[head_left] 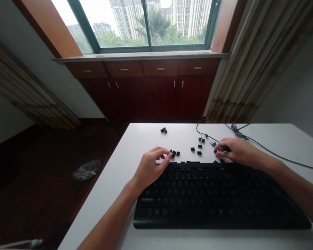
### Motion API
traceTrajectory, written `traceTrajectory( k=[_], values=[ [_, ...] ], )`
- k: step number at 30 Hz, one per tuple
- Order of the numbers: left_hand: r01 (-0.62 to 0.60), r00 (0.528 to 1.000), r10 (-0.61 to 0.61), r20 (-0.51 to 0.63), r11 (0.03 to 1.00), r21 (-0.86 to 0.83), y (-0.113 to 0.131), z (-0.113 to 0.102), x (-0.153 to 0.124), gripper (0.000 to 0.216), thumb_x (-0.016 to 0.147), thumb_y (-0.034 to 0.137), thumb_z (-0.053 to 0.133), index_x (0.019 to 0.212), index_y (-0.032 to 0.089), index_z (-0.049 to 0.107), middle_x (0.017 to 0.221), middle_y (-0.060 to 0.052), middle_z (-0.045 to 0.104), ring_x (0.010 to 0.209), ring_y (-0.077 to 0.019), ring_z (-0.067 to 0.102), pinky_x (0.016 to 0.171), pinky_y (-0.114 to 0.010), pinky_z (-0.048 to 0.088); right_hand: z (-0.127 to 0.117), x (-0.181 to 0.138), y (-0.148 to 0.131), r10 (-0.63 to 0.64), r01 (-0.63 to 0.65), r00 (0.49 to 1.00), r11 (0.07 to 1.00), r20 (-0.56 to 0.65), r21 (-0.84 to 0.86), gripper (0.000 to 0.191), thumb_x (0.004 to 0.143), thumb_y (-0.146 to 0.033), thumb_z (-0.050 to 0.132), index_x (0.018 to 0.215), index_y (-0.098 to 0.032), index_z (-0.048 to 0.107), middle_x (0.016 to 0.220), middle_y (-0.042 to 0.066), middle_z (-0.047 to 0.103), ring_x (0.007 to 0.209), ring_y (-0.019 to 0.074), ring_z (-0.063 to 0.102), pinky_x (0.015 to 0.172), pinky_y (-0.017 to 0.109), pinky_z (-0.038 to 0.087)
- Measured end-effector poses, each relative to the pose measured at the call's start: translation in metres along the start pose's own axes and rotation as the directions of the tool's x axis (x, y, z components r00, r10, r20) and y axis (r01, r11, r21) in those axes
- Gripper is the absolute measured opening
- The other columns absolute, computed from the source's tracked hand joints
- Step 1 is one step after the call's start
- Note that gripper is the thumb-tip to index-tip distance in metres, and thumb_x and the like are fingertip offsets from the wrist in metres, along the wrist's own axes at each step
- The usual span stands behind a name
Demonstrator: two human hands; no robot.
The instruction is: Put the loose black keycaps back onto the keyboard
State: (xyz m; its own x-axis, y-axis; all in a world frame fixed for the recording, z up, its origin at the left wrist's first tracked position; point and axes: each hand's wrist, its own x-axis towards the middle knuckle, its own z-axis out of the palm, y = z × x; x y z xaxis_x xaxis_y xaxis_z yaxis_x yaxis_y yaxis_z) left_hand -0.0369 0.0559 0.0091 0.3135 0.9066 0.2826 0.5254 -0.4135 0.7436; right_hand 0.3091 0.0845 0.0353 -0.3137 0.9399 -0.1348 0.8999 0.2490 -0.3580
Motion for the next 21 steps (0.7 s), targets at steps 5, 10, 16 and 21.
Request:
traceTrajectory(
  k=[5,10,16,21],
  values=[
    [-0.143,0.990,0.143,-0.020,0.989,0.024,0.016,0.004,-0.006,0.016,0.092,0.026,0.064,0.106,0.022,0.071,0.099,-0.005,0.070,0.085,-0.0164,0.063,0.082,-0.032,0.052,0.006,-0.010,-0.045,-0.111,0.121,0.992,0.959,-0.052,0.257,0.032,0.087,-0.048,0.064,0.105,-0.023,0.070,0.089,0.003,0.075,0.071,0.0178,0.066,0.064,0.028,0.050],
    [-0.041,0.996,0.062,0.070,0.962,-0.271,0.047,0.017,-0.016,0.022,0.091,0.030,0.068,0.110,0.021,0.071,0.095,-0.004,0.072,0.078,-0.0140,0.064,0.073,-0.027,0.053,0.025,-0.028,-0.098,-0.265,0.333,0.933,0.892,-0.243,0.306,0.015,0.084,-0.023,0.067,0.099,-0.023,0.064,0.090,0.000,0.071,0.072,0.0140,0.064,0.067,0.025,0.050],
    [0.150,0.987,-0.106,0.117,0.860,-0.488,0.052,0.030,-0.021,0.025,0.086,0.035,0.074,0.104,0.018,0.072,0.093,-0.006,0.073,0.081,-0.0162,0.068,0.073,-0.027,0.056,0.038,-0.040,-0.106,-0.359,0.456,0.848,0.868,-0.389,0.195,0.034,0.083,-0.011,0.062,0.114,-0.024,0.055,0.095,0.002,0.069,0.075,0.0163,0.066,0.068,0.027,0.053],
    [0.169,0.984,-0.105,0.142,0.794,-0.584,0.049,0.032,-0.022,0.020,0.087,0.030,0.073,0.100,0.016,0.072,0.091,-0.006,0.073,0.083,-0.0174,0.070,0.077,-0.029,0.058,0.042,-0.044,-0.102,-0.510,0.585,0.751,0.808,-0.419,0.066,0.037,0.087,-0.007,0.056,0.120,-0.023,0.051,0.105,0.007,0.069,0.089,0.0205,0.068,0.075,0.032,0.054]
  ],
)
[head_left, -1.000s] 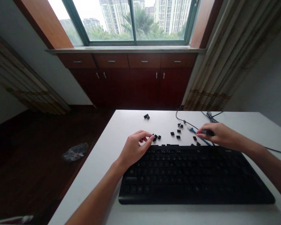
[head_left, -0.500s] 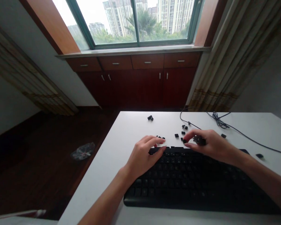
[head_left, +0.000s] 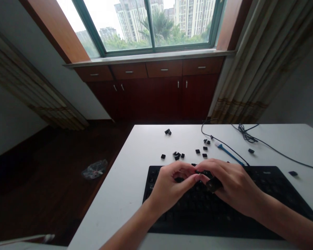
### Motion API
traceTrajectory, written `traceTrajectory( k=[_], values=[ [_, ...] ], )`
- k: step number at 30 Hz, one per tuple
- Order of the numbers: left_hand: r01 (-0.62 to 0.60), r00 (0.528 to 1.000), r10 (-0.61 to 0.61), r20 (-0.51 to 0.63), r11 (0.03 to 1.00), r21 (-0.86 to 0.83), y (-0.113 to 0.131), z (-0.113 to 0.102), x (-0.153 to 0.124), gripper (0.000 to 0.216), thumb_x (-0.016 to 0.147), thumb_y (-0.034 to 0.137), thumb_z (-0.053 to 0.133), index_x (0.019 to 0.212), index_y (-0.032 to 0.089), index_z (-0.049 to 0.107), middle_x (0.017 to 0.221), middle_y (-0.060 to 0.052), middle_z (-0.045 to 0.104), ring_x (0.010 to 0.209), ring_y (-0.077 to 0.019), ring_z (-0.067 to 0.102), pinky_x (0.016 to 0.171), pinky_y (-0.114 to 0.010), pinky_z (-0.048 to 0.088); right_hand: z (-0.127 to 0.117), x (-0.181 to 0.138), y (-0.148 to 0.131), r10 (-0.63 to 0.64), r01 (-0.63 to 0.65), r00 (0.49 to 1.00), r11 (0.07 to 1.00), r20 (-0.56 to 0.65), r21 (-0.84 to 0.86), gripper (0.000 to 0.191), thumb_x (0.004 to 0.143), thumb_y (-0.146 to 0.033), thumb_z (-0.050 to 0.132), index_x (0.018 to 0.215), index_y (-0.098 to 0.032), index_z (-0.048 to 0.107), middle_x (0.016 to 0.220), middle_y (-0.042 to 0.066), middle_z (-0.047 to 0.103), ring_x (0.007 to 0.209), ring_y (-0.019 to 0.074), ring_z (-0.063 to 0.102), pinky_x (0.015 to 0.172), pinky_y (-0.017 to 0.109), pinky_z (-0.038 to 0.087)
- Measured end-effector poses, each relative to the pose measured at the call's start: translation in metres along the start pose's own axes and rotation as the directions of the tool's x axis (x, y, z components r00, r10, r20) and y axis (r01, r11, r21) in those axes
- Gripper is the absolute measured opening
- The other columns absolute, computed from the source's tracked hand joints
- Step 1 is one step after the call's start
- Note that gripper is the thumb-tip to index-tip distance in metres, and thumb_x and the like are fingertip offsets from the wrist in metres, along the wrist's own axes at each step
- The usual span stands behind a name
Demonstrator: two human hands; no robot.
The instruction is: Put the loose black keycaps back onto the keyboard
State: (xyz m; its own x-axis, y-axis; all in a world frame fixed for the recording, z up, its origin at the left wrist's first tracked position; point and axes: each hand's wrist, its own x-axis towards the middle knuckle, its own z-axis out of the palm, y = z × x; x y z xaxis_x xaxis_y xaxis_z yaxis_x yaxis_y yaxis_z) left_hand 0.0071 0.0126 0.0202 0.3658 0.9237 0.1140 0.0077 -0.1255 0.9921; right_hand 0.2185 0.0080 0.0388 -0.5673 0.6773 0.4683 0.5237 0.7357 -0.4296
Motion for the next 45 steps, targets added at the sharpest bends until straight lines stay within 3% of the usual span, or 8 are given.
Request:
traceTrajectory(
  k=[5,9,13,20,24,31,36,45],
  values=[
    [-0.005,1.000,0.007,0.030,0.996,-0.089,0.002,-0.001,0.001,0.021,0.086,0.024,0.073,0.106,0.015,0.072,0.098,-0.009,0.074,0.089,-0.0197,0.071,0.084,-0.032,0.058,-0.005,0.000,0.001,0.054,-0.053,0.998,0.998,-0.044,0.024,0.027,0.092,-0.017,0.062,0.117,-0.023,0.052,0.101,0.005,0.069,0.081,0.0173,0.067,0.068,0.029,0.052],
    [-0.018,0.999,0.022,0.039,0.994,-0.106,0.001,-0.004,0.002,0.022,0.084,0.021,0.074,0.105,0.015,0.073,0.100,-0.010,0.074,0.091,-0.0198,0.070,0.086,-0.033,0.058,-0.011,-0.002,0.003,0.044,-0.045,0.999,0.995,0.006,0.085,0.030,0.093,-0.017,0.062,0.122,-0.024,0.056,0.108,0.006,0.069,0.091,0.0180,0.067,0.076,0.029,0.054],
    [0.044,0.998,-0.038,0.046,0.988,-0.148,-0.001,-0.005,0.001,0.023,0.084,0.025,0.075,0.105,0.015,0.073,0.095,-0.010,0.075,0.087,-0.0202,0.071,0.081,-0.034,0.059,-0.012,-0.002,0.006,-0.011,0.004,0.999,0.990,0.049,0.139,0.044,0.091,-0.007,0.058,0.131,-0.025,0.056,0.116,0.008,0.069,0.100,0.0195,0.067,0.082,0.032,0.055],
    [0.160,0.986,-0.148,0.073,0.965,-0.208,0.006,-0.006,0.004,0.019,0.087,0.030,0.073,0.100,0.017,0.073,0.094,-0.007,0.076,0.083,-0.0155,0.070,0.077,-0.025,0.056,-0.009,0.000,0.004,0.012,-0.018,1.000,0.970,0.026,0.241,0.039,0.093,-0.014,0.060,0.130,-0.026,0.057,0.111,0.007,0.069,0.091,0.0170,0.067,0.076,0.029,0.057],
    [0.246,0.964,-0.210,0.165,0.938,-0.243,0.004,-0.008,0.005,0.025,0.087,0.035,0.072,0.104,0.017,0.073,0.095,-0.008,0.075,0.083,-0.0159,0.069,0.077,-0.026,0.055,-0.007,0.001,0.003,0.033,-0.044,0.999,0.954,0.042,0.296,0.032,0.094,-0.015,0.058,0.124,-0.025,0.061,0.108,0.006,0.067,0.087,0.0150,0.067,0.073,0.027,0.056],
    [0.358,0.925,-0.274,0.265,0.862,-0.359,0.001,-0.002,0.002,0.030,0.092,0.036,0.066,0.114,0.017,0.073,0.104,-0.010,0.074,0.095,-0.0186,0.069,0.088,-0.030,0.054,0.001,0.002,0.000,0.153,-0.131,0.986,0.957,-0.067,0.258,0.019,0.087,-0.031,0.072,0.101,-0.021,0.063,0.090,0.003,0.065,0.074,0.0147,0.064,0.065,0.027,0.053],
    [0.390,0.918,-0.313,0.242,0.820,-0.420,-0.001,0.000,0.001,0.031,0.094,0.042,0.063,0.107,0.016,0.075,0.098,-0.010,0.073,0.087,-0.0155,0.067,0.081,-0.026,0.054,-0.001,0.002,0.000,0.103,-0.083,0.992,0.969,-0.078,0.234,0.026,0.089,-0.028,0.069,0.115,-0.024,0.064,0.100,0.005,0.067,0.080,0.0160,0.066,0.069,0.027,0.056],
    [0.321,0.937,-0.226,0.266,0.858,-0.402,0.003,0.000,0.001,0.027,0.099,0.036,0.057,0.109,0.018,0.074,0.107,-0.009,0.064,0.093,-0.0132,0.061,0.081,-0.021,0.053,0.003,0.000,-0.003,0.108,-0.078,0.985,0.974,-0.134,0.211,0.017,0.088,-0.023,0.070,0.104,-0.022,0.063,0.095,0.004,0.065,0.077,0.0143,0.064,0.066,0.027,0.054]
  ],
)
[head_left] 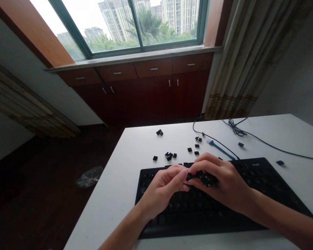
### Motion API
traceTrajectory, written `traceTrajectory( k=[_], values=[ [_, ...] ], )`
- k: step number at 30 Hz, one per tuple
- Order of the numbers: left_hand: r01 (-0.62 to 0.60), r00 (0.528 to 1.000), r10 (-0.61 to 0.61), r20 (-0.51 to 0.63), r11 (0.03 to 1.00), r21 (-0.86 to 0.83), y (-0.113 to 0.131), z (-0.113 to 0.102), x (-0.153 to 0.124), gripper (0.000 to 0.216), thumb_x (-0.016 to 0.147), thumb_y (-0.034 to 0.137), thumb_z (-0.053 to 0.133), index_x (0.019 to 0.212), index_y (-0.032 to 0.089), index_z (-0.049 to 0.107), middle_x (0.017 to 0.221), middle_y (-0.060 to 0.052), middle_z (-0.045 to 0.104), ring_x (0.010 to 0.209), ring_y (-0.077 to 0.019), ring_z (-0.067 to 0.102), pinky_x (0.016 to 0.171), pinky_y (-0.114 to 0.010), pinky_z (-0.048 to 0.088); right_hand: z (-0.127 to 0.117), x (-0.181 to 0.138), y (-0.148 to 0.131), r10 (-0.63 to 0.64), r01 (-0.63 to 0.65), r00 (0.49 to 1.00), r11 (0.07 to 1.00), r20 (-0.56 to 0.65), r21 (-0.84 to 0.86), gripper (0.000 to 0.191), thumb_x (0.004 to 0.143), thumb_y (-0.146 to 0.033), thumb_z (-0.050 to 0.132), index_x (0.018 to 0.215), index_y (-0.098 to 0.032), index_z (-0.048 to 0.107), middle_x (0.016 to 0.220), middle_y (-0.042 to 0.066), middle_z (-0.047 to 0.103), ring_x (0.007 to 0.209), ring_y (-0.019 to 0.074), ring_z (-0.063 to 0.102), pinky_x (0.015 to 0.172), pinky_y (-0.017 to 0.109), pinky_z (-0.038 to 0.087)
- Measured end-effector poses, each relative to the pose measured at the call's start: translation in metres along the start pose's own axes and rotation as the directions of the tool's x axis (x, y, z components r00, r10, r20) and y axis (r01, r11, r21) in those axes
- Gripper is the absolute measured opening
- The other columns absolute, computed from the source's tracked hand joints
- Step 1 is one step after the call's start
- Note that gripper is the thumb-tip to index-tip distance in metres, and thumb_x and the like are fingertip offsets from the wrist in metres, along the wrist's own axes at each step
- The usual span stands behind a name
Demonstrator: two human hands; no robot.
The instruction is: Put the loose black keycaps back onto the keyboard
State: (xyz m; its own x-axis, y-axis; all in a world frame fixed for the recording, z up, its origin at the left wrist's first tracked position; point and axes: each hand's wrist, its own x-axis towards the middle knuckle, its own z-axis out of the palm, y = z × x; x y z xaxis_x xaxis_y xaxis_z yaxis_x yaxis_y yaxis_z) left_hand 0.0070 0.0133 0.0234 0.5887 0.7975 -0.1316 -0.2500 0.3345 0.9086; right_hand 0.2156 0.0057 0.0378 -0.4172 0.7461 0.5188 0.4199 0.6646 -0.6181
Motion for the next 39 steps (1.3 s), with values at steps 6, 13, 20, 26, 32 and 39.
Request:
traceTrajectory(
  k=[6,13,20,26,32,39],
  values=[
    [-0.022,1.000,0.020,0.018,0.994,0.108,-0.001,0.000,0.000,0.027,0.098,0.037,0.055,0.102,0.018,0.075,0.103,-0.007,0.057,0.091,-0.0150,0.057,0.079,-0.025,0.052,-0.001,-0.003,-0.001,-0.032,0.032,0.999,0.999,0.021,0.006,0.026,0.089,-0.020,0.068,0.114,-0.023,0.063,0.099,0.005,0.064,0.079,0.0147,0.065,0.068,0.027,0.055],
    [-0.073,0.992,0.019,0.121,0.884,0.462,0.006,0.006,-0.005,0.033,0.101,0.038,0.048,0.092,0.019,0.074,0.100,-0.007,0.061,0.092,-0.0182,0.058,0.084,-0.029,0.048,-0.016,-0.023,-0.006,-0.103,0.103,0.993,0.995,0.065,-0.005,0.033,0.090,-0.016,0.064,0.123,-0.022,0.064,0.108,0.007,0.068,0.087,0.0151,0.068,0.071,0.026,0.056],
    [-0.156,0.979,0.203,0.000,0.752,0.640,0.013,-0.002,-0.007,0.020,0.098,0.033,0.054,0.107,0.026,0.071,0.105,-0.005,0.065,0.092,-0.0163,0.062,0.078,-0.023,0.050,-0.102,-0.051,0.038,0.073,-0.098,0.992,0.959,-0.104,-0.268,0.020,0.086,-0.021,0.072,0.106,-0.023,0.072,0.101,0.005,0.073,0.090,0.0187,0.071,0.083,0.030,0.059],
    [-0.148,0.836,0.512,-0.198,0.558,0.816,0.022,-0.047,0.005,0.015,0.092,0.034,0.064,0.091,0.022,0.072,0.096,-0.003,0.068,0.087,-0.0180,0.064,0.077,-0.026,0.052,-0.124,-0.068,0.075,0.160,-0.179,0.983,0.934,-0.085,-0.309,0.014,0.086,-0.026,0.073,0.100,-0.024,0.071,0.097,0.001,0.076,0.090,0.0190,0.072,0.087,0.032,0.058],
    [0.017,0.736,0.584,-0.343,0.490,0.871,0.017,-0.083,0.012,0.024,0.090,0.044,0.063,0.092,0.021,0.071,0.096,-0.002,0.069,0.087,-0.0180,0.065,0.083,-0.027,0.051,-0.111,-0.081,0.087,0.134,-0.104,0.989,0.934,0.066,-0.341,0.012,0.089,-0.025,0.069,0.101,-0.024,0.072,0.103,0.002,0.076,0.092,0.0188,0.072,0.085,0.033,0.059],
    [0.082,0.740,0.523,-0.422,0.553,0.829,0.014,-0.083,0.015,0.029,0.088,0.050,0.063,0.090,0.021,0.071,0.091,-0.001,0.070,0.083,-0.0185,0.064,0.081,-0.026,0.051,-0.115,-0.087,0.094,0.126,-0.080,0.984,0.946,0.129,-0.315,0.027,0.091,-0.023,0.066,0.118,-0.025,0.069,0.112,0.003,0.074,0.100,0.0195,0.071,0.089,0.032,0.058]
  ],
)
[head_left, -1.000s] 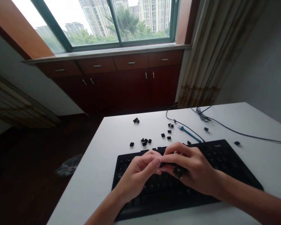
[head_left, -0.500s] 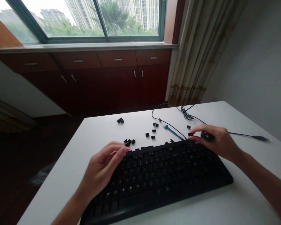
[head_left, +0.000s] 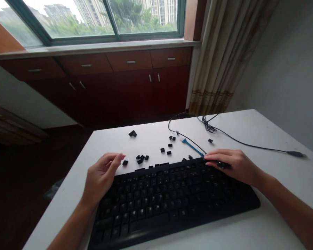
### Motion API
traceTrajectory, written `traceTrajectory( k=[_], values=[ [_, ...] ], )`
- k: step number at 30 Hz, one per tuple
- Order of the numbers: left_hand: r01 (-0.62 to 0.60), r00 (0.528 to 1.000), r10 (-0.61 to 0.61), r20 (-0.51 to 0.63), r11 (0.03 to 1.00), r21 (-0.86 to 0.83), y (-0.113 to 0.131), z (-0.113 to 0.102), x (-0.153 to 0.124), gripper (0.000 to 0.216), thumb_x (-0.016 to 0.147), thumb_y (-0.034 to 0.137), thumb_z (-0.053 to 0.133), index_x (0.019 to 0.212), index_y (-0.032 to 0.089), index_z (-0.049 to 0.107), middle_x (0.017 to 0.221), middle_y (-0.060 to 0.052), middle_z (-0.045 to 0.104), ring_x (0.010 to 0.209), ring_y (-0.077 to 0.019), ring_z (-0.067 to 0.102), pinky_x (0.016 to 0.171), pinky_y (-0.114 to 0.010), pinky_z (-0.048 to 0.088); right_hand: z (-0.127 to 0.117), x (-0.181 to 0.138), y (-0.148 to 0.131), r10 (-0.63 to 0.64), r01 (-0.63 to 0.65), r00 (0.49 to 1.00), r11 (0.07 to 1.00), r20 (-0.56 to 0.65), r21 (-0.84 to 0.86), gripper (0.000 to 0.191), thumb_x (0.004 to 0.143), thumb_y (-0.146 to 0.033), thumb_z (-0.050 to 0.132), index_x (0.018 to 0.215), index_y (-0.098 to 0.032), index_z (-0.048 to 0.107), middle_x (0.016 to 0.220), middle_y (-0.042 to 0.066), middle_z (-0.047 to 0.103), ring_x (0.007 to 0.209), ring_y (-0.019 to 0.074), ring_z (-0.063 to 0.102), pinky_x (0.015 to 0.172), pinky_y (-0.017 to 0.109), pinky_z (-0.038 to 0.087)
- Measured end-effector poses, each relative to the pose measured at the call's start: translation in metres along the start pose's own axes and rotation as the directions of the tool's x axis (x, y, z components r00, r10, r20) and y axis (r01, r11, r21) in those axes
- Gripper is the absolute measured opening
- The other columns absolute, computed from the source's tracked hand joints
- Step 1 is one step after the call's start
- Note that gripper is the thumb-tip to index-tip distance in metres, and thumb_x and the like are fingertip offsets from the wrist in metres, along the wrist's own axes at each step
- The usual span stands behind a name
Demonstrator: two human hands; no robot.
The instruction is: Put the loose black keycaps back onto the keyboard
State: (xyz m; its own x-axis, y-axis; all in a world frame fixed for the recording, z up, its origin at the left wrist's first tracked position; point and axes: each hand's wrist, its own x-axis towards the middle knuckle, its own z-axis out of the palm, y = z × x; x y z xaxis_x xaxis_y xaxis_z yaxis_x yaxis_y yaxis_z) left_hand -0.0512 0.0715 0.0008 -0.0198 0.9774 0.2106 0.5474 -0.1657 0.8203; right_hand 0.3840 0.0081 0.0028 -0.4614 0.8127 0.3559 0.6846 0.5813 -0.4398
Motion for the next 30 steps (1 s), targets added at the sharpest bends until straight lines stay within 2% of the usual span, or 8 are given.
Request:
traceTrajectory(
  k=[3,8,13,19,23,30],
  values=[
    [-0.005,1.000,0.005,0.008,1.000,-0.001,0.000,-0.001,0.000,0.029,0.088,0.049,0.064,0.090,0.021,0.071,0.092,-0.001,0.071,0.083,-0.0183,0.064,0.080,-0.026,0.051,0.001,0.000,0.000,0.023,-0.023,1.000,1.000,-0.006,0.022,0.031,0.092,-0.021,0.064,0.122,-0.026,0.066,0.113,0.003,0.075,0.100,0.0197,0.072,0.090,0.032,0.058],
    [0.017,1.000,-0.017,0.014,1.000,0.005,-0.002,-0.001,0.001,0.030,0.087,0.051,0.065,0.090,0.022,0.072,0.092,-0.001,0.071,0.083,-0.0183,0.064,0.080,-0.026,0.051,0.004,-0.001,-0.001,0.122,-0.119,0.992,0.991,-0.042,0.067,0.049,0.091,-0.024,0.066,0.139,-0.027,0.053,0.111,0.002,0.076,0.096,0.0181,0.074,0.088,0.030,0.058],
    [0.025,1.000,-0.025,0.017,1.000,0.004,-0.005,-0.001,0.001,0.030,0.086,0.051,0.066,0.091,0.022,0.072,0.093,-0.002,0.071,0.083,-0.0192,0.065,0.080,-0.028,0.051,0.002,0.000,-0.002,0.072,-0.071,0.997,0.997,-0.025,0.034,0.027,0.093,-0.023,0.065,0.120,-0.026,0.065,0.110,0.002,0.076,0.100,0.0183,0.072,0.090,0.030,0.057],
    [0.041,0.999,-0.041,0.024,0.999,0.011,-0.007,-0.003,0.001,0.030,0.086,0.051,0.067,0.091,0.022,0.072,0.094,-0.002,0.072,0.084,-0.0196,0.066,0.083,-0.029,0.051,0.001,0.003,-0.006,0.089,-0.088,0.996,0.996,-0.027,0.022,0.023,0.093,-0.023,0.064,0.115,-0.025,0.068,0.107,0.003,0.076,0.096,0.0187,0.072,0.086,0.031,0.057],
    [0.044,0.999,-0.045,0.028,0.999,0.007,-0.005,-0.003,0.001,0.031,0.085,0.052,0.066,0.090,0.022,0.072,0.093,-0.002,0.072,0.083,-0.0196,0.065,0.082,-0.028,0.052,0.002,0.002,-0.009,0.065,-0.065,0.998,0.998,-0.009,0.001,0.025,0.093,-0.017,0.061,0.115,-0.024,0.069,0.112,0.004,0.075,0.100,0.0194,0.071,0.089,0.032,0.057],
    [0.039,0.998,-0.039,0.047,0.999,0.007,-0.001,0.000,0.000,0.028,0.087,0.050,0.066,0.090,0.022,0.072,0.092,-0.001,0.071,0.085,-0.0194,0.064,0.084,-0.027,0.050,0.003,0.001,-0.017,0.006,-0.006,0.999,1.000,0.035,-0.012,0.041,0.083,-0.002,0.058,0.116,-0.023,0.069,0.118,0.004,0.074,0.106,0.0212,0.071,0.090,0.034,0.058]
  ],
)
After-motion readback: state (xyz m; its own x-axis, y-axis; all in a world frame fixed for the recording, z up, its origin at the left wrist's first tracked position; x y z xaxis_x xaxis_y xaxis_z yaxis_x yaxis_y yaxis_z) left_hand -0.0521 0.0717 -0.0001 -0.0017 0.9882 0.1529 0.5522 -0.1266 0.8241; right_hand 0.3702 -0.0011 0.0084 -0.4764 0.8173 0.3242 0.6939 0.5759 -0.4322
